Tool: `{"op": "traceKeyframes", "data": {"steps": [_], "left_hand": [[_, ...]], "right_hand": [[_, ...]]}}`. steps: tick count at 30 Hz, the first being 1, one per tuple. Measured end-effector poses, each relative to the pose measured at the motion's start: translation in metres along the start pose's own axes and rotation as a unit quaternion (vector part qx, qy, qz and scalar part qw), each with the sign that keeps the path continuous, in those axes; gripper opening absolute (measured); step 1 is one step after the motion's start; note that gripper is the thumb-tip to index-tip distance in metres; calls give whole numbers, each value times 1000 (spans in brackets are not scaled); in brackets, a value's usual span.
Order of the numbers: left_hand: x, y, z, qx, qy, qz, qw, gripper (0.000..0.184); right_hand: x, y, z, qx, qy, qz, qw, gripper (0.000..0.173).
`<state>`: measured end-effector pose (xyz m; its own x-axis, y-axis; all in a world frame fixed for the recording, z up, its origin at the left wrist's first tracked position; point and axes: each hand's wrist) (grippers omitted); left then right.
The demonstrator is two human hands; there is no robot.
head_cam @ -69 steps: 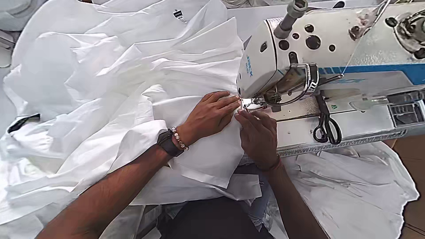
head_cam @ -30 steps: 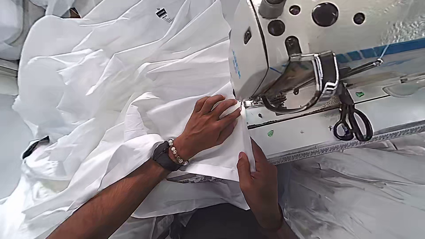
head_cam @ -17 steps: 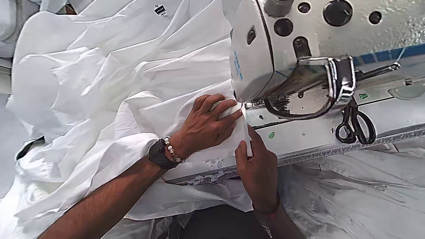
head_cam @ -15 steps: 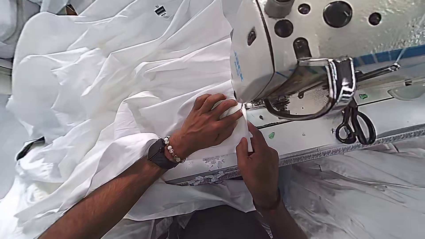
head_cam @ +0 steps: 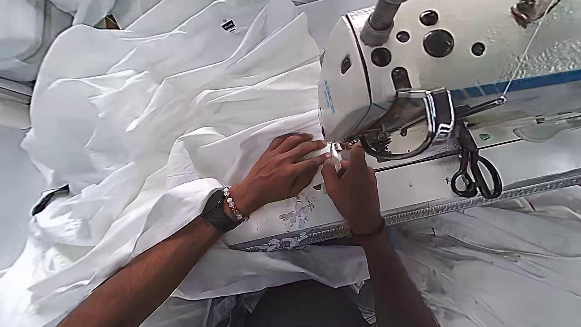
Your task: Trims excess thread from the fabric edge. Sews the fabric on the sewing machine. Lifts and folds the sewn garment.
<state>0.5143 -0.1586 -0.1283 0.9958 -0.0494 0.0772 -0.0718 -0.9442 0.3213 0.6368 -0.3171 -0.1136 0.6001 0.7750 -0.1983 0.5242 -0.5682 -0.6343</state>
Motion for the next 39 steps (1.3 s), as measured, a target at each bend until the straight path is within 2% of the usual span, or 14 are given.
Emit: {"op": "traceKeyframes", "data": {"steps": [1, 2, 4, 5, 9, 11, 14, 20, 23, 25, 27, 32, 35, 39], "left_hand": [[-1, -8, -2, 2, 0, 15, 1000, 33], [-1, -14, -5, 10, -6, 27, 1000, 34], [-1, -15, -8, 31, -22, 50, 998, 36], [1, -11, -9, 38, -28, 65, 997, 36], [15, 15, -6, 30, -9, 84, 996, 23], [28, 22, -8, 49, 31, 68, 996, 18], [39, 17, -5, 78, 67, 59, 993, 19], [35, 11, -2, 85, 30, 91, 992, 23], [29, 8, -4, 86, 16, 101, 991, 25], [23, 9, -7, 94, -5, 94, 991, 31], [19, 11, -5, 109, -15, 81, 991, 34], [16, 13, 1, 119, 18, 52, 991, 33], [15, 14, 0, 127, 13, 41, 991, 32], [15, 14, -3, 117, -4, 47, 992, 32]], "right_hand": [[2, 3, -10, -13, -22, 6, 1000, 42], [4, 5, -21, -49, -4, 21, 999, 43], [2, 7, -36, -151, 75, 63, 984, 44], [-1, 10, -39, -161, 95, 73, 980, 47], [-17, 24, -13, -107, 88, 33, 990, 41], [-21, 29, 0, -70, 125, 23, 989, 30], [-24, 33, 9, -57, 173, -8, 983, 16], [-33, 38, 15, -100, 166, -76, 978, 16], [-40, 39, 13, -70, 172, -87, 979, 18], [-39, 39, 9, -31, 195, -54, 979, 16], [-35, 33, 4, -15, 171, 6, 985, 16], [-23, 17, 2, -15, 130, 70, 989, 15], [-22, 14, 13, -89, 161, 41, 982, 14], [-29, 17, 23, -181, 194, -51, 963, 15]]}}
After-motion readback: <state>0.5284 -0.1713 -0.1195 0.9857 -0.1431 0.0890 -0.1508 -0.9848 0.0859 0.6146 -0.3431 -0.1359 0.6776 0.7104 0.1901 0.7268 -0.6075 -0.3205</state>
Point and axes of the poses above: each hand's wrist, its own x-axis towards the middle knuckle, its own z-axis out of the palm, y = z × x, and after that the axes turned 14 degrees about -y, right-handed
